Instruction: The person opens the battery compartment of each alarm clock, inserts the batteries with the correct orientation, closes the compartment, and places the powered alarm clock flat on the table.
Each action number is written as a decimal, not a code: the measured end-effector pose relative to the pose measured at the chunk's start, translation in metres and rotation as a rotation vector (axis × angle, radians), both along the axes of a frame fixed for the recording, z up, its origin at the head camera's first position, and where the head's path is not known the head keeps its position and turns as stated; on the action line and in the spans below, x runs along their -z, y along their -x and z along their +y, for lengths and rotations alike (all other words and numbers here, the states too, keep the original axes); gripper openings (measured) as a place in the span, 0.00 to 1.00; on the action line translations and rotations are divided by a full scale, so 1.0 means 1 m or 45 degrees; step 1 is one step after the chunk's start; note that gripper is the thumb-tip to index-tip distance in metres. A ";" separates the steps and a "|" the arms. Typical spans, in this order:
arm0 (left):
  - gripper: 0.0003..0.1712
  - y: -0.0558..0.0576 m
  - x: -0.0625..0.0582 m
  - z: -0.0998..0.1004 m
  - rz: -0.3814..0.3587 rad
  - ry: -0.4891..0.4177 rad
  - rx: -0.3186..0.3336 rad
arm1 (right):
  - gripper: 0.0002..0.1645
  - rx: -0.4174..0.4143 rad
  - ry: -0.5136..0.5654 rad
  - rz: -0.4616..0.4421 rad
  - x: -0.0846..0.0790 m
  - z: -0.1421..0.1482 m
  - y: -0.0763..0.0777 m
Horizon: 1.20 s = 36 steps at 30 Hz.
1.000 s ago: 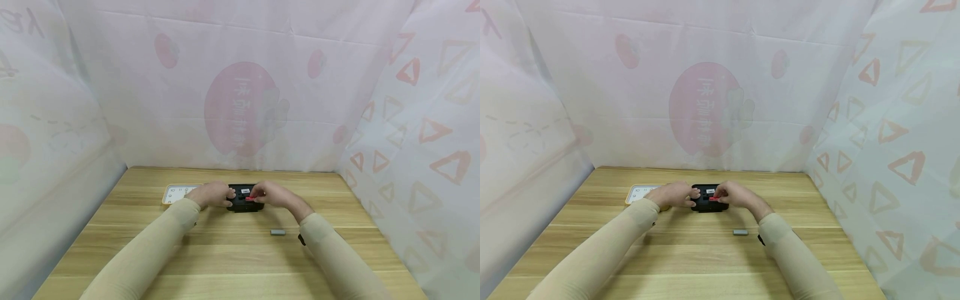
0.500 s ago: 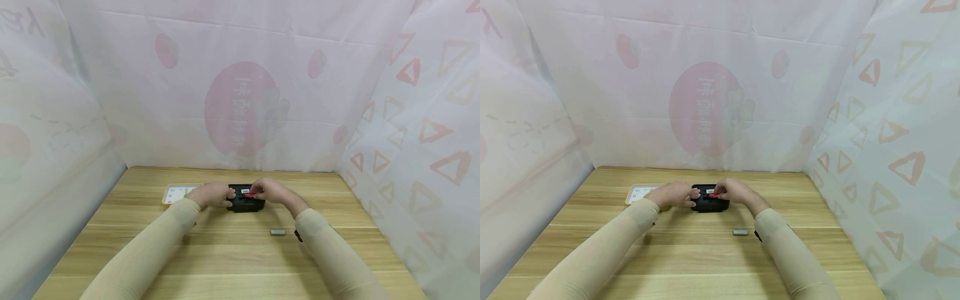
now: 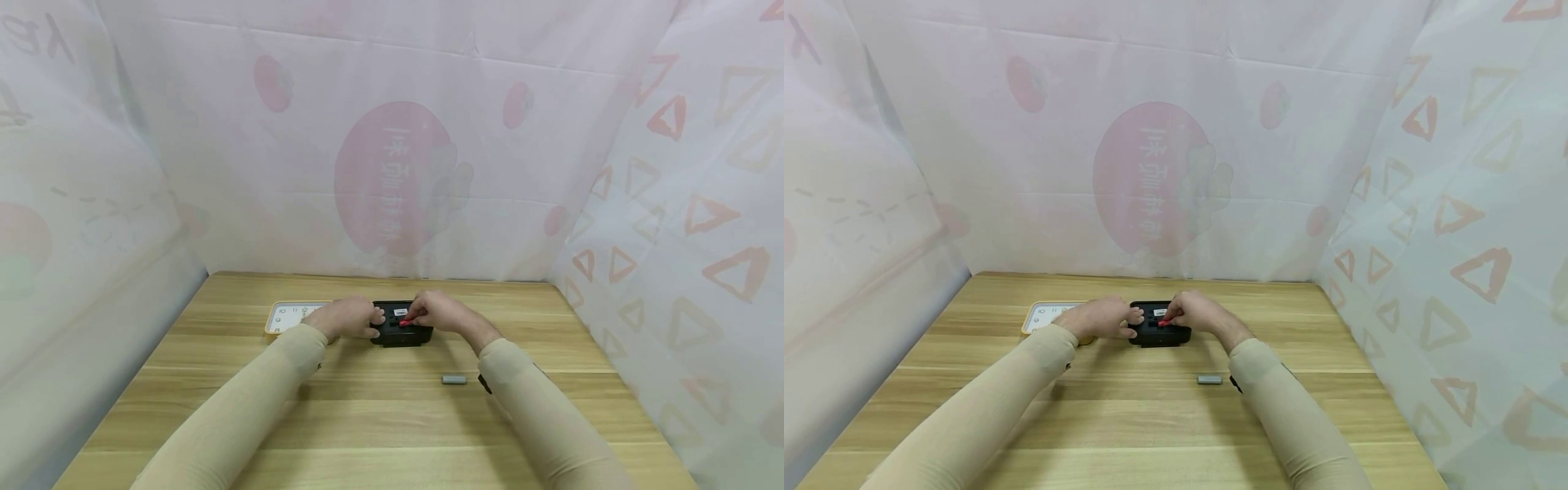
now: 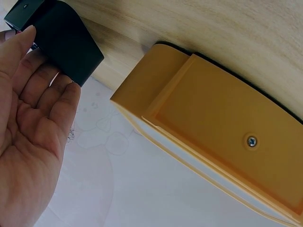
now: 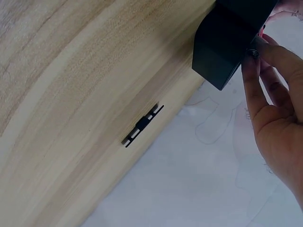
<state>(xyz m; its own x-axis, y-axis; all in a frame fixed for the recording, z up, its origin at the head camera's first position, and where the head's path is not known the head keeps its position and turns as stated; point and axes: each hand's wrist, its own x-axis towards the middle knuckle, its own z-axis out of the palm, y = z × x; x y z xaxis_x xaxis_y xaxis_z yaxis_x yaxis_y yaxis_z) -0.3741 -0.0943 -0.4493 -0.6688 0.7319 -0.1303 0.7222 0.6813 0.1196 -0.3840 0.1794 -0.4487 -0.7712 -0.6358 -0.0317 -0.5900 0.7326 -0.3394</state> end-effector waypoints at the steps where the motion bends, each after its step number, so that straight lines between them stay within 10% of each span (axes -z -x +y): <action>1: 0.22 0.000 0.000 0.000 0.010 0.004 0.008 | 0.10 -0.004 -0.006 0.010 0.000 0.000 0.000; 36: 0.17 0.001 0.000 0.000 0.013 0.009 -0.003 | 0.08 -0.147 -0.284 0.390 0.001 -0.036 -0.017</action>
